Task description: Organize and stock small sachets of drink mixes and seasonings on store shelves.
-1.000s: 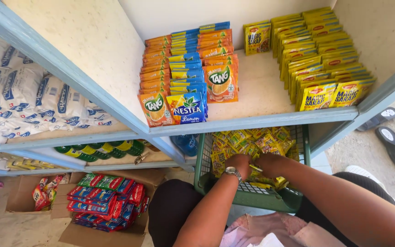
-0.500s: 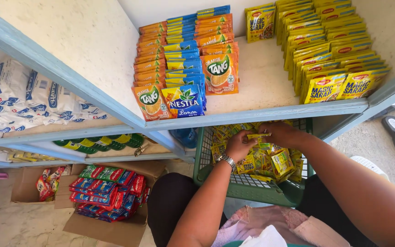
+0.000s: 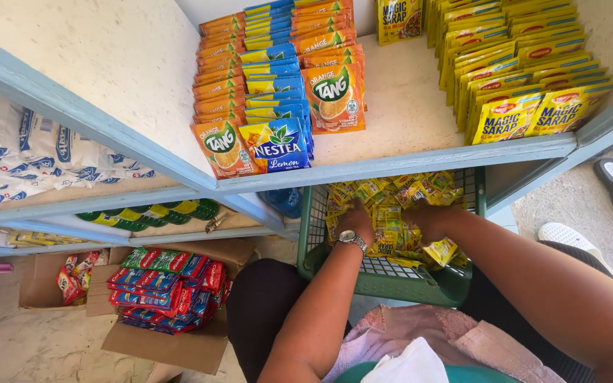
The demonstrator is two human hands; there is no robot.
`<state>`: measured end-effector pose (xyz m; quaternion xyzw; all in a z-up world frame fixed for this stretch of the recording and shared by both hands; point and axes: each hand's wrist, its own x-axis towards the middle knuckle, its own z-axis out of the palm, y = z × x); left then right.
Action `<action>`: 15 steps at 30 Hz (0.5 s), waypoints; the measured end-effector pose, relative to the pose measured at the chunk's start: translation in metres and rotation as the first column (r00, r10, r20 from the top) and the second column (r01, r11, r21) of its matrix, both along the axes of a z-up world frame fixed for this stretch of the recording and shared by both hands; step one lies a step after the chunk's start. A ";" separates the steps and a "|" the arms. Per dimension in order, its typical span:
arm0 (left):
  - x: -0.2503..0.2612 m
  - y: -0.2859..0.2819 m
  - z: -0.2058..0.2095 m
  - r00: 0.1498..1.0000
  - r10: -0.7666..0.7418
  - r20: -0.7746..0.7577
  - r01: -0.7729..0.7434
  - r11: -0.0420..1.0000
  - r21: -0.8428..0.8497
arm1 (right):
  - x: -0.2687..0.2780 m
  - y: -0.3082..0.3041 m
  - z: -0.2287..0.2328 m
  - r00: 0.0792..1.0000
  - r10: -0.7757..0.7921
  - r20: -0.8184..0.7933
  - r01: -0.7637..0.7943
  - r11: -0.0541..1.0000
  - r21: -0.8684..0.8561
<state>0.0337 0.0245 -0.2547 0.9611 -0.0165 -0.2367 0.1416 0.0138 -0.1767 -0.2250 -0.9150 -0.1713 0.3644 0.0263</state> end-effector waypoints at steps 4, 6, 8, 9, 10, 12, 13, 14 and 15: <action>-0.001 0.001 0.016 0.996 -0.079 0.036 0.083 0.989 -0.119 | 0.000 0.005 0.002 0.989 -0.066 -0.129 0.073 0.996 0.054; -0.001 0.001 0.027 0.989 -0.122 0.088 0.145 0.936 -0.321 | 0.008 -0.001 -0.011 0.995 -0.048 -0.085 0.055 0.995 0.083; 0.001 0.001 0.028 0.989 -0.094 0.113 0.135 0.888 -0.439 | 0.011 -0.004 -0.007 0.997 -0.054 -0.059 0.059 0.995 0.086; 0.003 0.000 0.029 0.989 -0.065 0.135 0.129 0.826 -0.548 | 0.013 -0.006 -0.005 0.998 -0.061 -0.033 0.064 0.994 0.091; 0.005 0.001 0.029 0.988 -0.064 0.138 0.130 0.826 -0.549 | 0.014 -0.008 -0.004 0.998 -0.061 -0.031 0.064 0.994 0.090; 0.010 0.001 0.031 0.991 0.012 0.133 0.087 0.695 -0.714 | 0.016 -0.013 -0.003 0.978 -0.206 0.041 0.181 0.925 0.335; 0.014 0.001 0.029 0.991 0.013 0.137 0.089 0.694 -0.714 | 0.015 -0.011 0.007 0.978 -0.205 0.044 0.179 0.925 0.334; 0.017 0.001 0.026 0.998 0.039 0.057 0.021 0.614 -0.789 | 0.014 -0.009 0.016 0.969 -0.235 0.074 0.189 0.901 0.390; 0.020 0.001 0.023 0.998 0.057 -0.025 -0.051 0.526 -0.849 | 0.012 -0.007 0.025 0.959 -0.266 0.101 0.196 0.874 0.445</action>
